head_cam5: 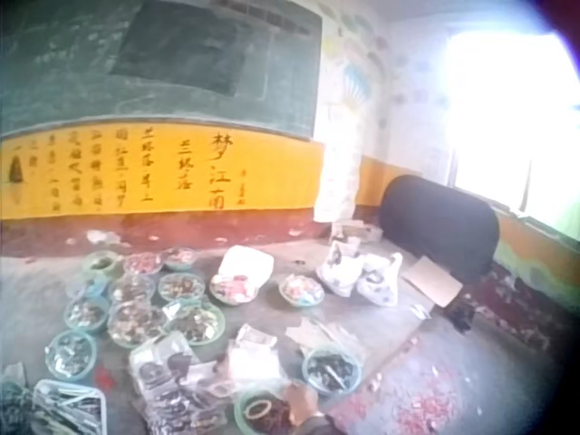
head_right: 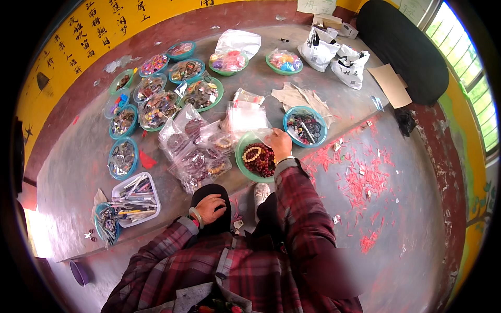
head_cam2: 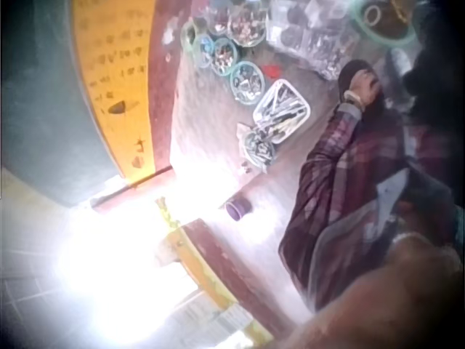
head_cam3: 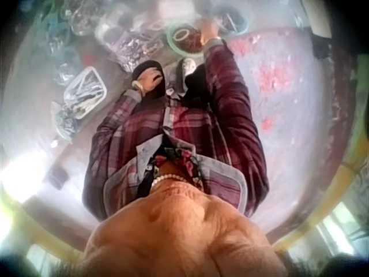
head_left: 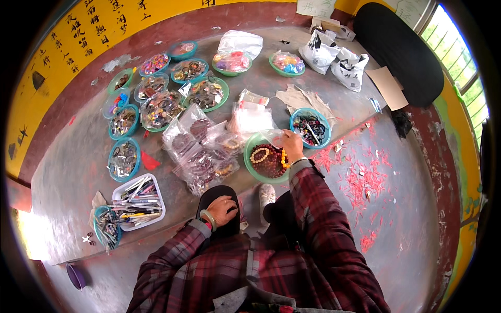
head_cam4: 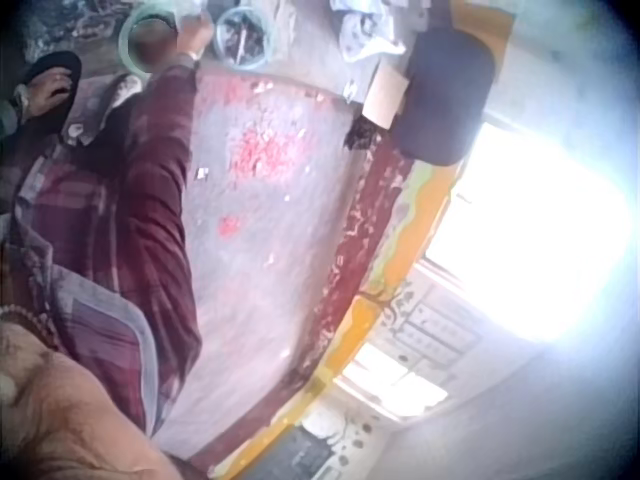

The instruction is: The person sits on the floor and packs colorful beads into small plastic bags. They pick up beads from a green bowl, place them into a bag, and then seal the bag. The person repeats this process multiple times, placing the finished bags on the floor.

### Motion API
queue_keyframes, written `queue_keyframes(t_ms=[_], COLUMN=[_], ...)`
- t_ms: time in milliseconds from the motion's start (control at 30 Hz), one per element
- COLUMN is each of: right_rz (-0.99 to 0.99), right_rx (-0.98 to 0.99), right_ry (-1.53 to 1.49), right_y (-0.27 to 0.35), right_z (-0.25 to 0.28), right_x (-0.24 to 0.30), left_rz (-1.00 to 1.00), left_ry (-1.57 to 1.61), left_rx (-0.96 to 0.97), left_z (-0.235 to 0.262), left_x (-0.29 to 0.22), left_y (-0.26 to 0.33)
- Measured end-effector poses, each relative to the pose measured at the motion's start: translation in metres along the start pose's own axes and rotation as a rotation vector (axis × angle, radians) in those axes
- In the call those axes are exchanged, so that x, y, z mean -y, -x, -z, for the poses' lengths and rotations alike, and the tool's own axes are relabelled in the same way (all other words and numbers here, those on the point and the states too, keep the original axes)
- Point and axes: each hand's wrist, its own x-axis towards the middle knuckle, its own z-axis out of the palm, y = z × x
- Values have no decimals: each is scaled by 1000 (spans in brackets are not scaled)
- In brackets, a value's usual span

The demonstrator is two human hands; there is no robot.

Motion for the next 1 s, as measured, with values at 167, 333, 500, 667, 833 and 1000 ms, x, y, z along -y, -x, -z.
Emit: queue_keyframes(t_ms=[167,333,500,667,833,1000], right_rz=[82,44,-66,-178,-151,-152], right_rx=[-28,-68,-85,61,248,298], right_ry=[13,-13,-333,-714,-654,-680], right_y=[-2,-1,10,60,86,89], right_z=[-5,7,25,39,45,52], right_x=[-14,7,34,88,103,118], left_rz=[-15,-1,10,417,778,896], left_ry=[15,-8,60,482,438,316], left_rx=[-50,-61,-139,-399,-691,-786], left_z=[-1,-5,-5,2,15,16], left_x=[1,6,7,25,69,113], left_y=[-1,0,-1,2,9,10])
